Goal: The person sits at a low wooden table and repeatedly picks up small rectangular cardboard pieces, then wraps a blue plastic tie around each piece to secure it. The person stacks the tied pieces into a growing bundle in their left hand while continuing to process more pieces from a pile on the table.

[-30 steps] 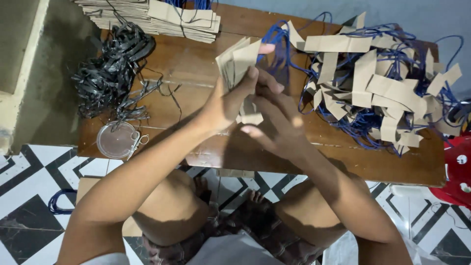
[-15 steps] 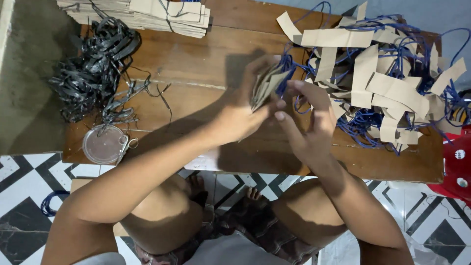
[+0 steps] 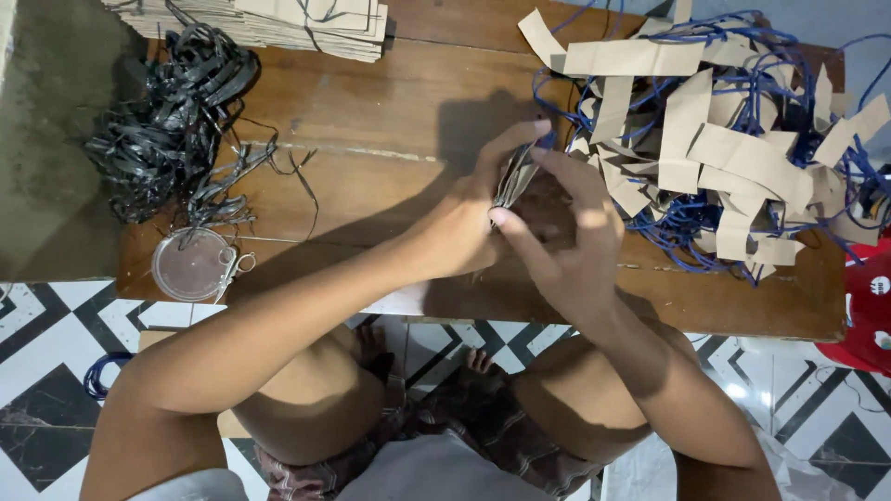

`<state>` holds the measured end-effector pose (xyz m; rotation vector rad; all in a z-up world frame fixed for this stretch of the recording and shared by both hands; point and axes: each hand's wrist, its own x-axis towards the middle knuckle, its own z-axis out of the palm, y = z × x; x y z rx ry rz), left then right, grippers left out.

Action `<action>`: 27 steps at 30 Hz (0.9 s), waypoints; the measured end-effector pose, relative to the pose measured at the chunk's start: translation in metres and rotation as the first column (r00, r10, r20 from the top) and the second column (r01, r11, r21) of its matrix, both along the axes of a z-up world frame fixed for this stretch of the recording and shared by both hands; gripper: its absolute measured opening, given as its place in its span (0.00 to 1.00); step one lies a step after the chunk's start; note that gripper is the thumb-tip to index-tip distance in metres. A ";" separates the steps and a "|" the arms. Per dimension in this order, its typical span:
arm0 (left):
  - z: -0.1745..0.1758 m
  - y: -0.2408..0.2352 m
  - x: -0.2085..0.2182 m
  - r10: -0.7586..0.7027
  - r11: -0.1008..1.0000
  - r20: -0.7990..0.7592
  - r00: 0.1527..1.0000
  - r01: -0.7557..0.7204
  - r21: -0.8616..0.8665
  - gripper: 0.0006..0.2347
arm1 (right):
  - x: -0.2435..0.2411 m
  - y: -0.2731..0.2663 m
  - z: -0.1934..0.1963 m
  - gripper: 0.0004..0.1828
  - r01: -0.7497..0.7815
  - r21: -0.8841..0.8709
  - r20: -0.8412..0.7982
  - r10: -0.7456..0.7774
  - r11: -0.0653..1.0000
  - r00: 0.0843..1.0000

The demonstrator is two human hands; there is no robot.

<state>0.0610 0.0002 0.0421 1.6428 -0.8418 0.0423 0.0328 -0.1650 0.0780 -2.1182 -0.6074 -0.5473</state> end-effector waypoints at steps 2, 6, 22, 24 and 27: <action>0.019 -0.004 -0.006 0.199 0.960 -0.268 0.942 -0.133 0.246 0.36 | -0.003 0.000 -0.002 0.30 0.042 -0.006 -0.070 -0.042 0.999 0.997; 0.011 0.006 -0.001 0.141 0.980 -0.266 0.953 -0.097 0.172 0.34 | -0.003 0.007 0.002 0.28 0.048 0.040 -0.122 -0.043 0.998 0.992; -0.005 0.007 0.008 0.012 1.000 -0.167 0.986 -0.010 0.017 0.32 | 0.001 0.000 -0.003 0.22 -0.006 0.284 -0.196 0.064 0.959 0.979; -0.001 0.007 0.006 0.005 1.000 -0.146 0.989 0.000 0.030 0.33 | -0.001 0.002 -0.005 0.23 0.006 0.293 -0.200 0.056 0.956 0.978; -0.003 0.004 0.007 0.004 0.999 -0.151 0.988 0.003 0.046 0.28 | -0.003 0.006 -0.005 0.21 0.011 0.277 -0.178 0.040 0.961 0.983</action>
